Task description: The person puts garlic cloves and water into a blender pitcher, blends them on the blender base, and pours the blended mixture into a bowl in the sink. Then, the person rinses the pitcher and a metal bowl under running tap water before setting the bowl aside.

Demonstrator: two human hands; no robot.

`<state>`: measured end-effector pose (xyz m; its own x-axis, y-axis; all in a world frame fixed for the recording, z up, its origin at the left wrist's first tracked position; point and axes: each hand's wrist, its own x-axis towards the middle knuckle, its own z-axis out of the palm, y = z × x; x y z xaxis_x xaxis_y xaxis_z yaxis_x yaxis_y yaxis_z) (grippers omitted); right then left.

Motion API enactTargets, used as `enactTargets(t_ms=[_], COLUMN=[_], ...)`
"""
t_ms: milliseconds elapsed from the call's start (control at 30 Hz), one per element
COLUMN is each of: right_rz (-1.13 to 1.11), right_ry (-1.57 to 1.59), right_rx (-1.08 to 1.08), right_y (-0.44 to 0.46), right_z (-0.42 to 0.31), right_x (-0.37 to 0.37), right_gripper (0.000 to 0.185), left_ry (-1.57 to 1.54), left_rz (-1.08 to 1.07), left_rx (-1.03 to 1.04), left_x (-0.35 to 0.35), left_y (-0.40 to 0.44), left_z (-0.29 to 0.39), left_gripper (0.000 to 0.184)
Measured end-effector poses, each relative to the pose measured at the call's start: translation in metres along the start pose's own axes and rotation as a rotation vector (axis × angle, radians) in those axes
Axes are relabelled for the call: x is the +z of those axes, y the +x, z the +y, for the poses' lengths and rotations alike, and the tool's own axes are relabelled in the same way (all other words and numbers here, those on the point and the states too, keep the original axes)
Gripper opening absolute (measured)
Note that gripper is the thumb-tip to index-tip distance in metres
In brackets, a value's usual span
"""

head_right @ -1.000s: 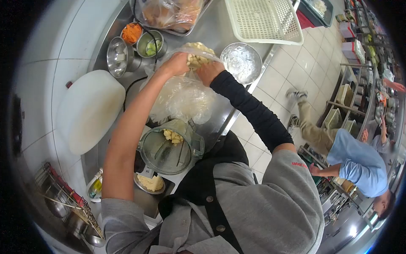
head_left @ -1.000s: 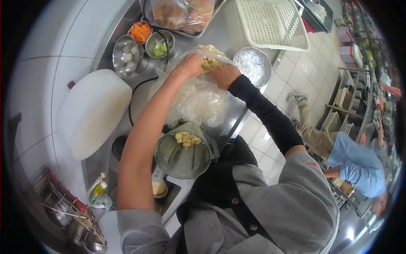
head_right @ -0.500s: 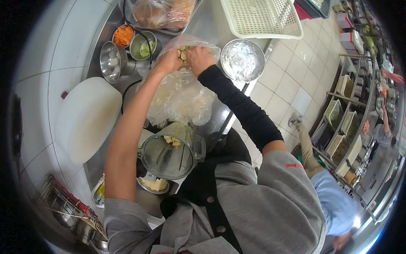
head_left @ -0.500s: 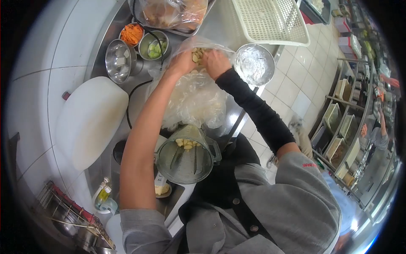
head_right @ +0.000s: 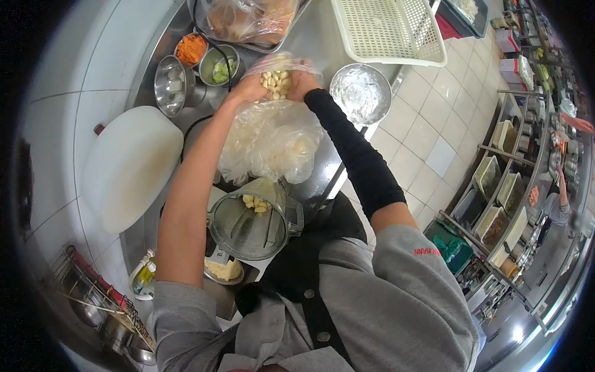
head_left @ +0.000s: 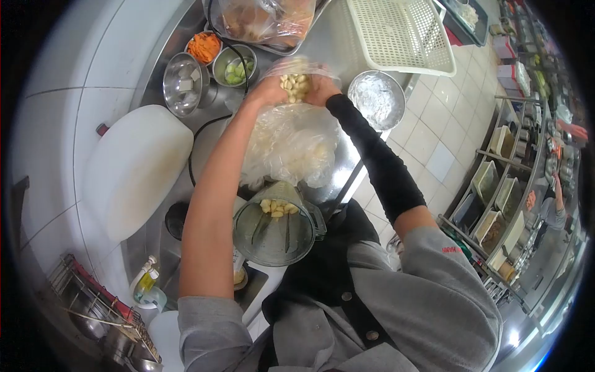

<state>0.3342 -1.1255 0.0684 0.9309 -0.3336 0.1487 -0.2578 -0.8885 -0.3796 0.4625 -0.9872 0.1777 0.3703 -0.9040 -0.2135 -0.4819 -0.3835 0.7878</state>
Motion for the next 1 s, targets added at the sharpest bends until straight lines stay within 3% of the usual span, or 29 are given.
enactTargets(t_ms=[100, 200, 300, 400, 500, 633, 667, 800, 900, 1000], right_rz=[-0.245, -0.27, -0.245, -0.031, -0.261, -0.288, -0.257, -0.24, -0.237, -0.031], right_ry=[0.78, 0.723, 0.481, 0.129, 0.087, 0.264, 0.311, 0.518, 0.464, 0.341], right_rx=[0.102, 0.137, 0.038, 0.074, 0.163, 0.082, 0.035, -0.062, -0.15, -0.174], right_y=[0.001, -0.001, -0.003, -0.024, -0.01, 0.023, 0.023, 0.008, 0.006, -0.007], right_z=[-0.031, -0.044, -0.054, -0.043, -0.049, -0.044, -0.039, -0.064, -0.085, -0.121], right_x=[-0.051, -0.059, -0.066, -0.035, -0.038, -0.043, -0.043, -0.092, -0.118, -0.165], right_gripper=[0.062, 0.062, 0.066, 0.059, 0.066, 0.06, 0.059, 0.055, 0.048, 0.039], left_ry=[-0.234, -0.692, -0.879, -0.737, -0.529, -0.478, -0.538, -0.187, -0.044, 0.093], left_rz=[-0.108, -0.22, -0.197, -0.177, -0.209, -0.184, -0.187, -0.22, -0.188, -0.072], left_rx=[-0.153, -0.225, -0.349, -0.283, -0.282, -0.334, -0.265, -0.277, -0.309, -0.283], left_x=[0.004, -0.002, 0.0, 0.008, 0.016, 0.008, 0.0, -0.025, -0.029, -0.034], left_y=[0.004, -0.013, -0.022, -0.02, -0.003, -0.004, -0.014, -0.036, -0.046, -0.063], left_z=[-0.032, -0.03, -0.023, -0.025, -0.039, -0.021, -0.006, 0.053, 0.073, 0.099], left_gripper=[0.091, 0.094, 0.097, 0.099, 0.1, 0.098, 0.091, 0.063, 0.046, 0.038])
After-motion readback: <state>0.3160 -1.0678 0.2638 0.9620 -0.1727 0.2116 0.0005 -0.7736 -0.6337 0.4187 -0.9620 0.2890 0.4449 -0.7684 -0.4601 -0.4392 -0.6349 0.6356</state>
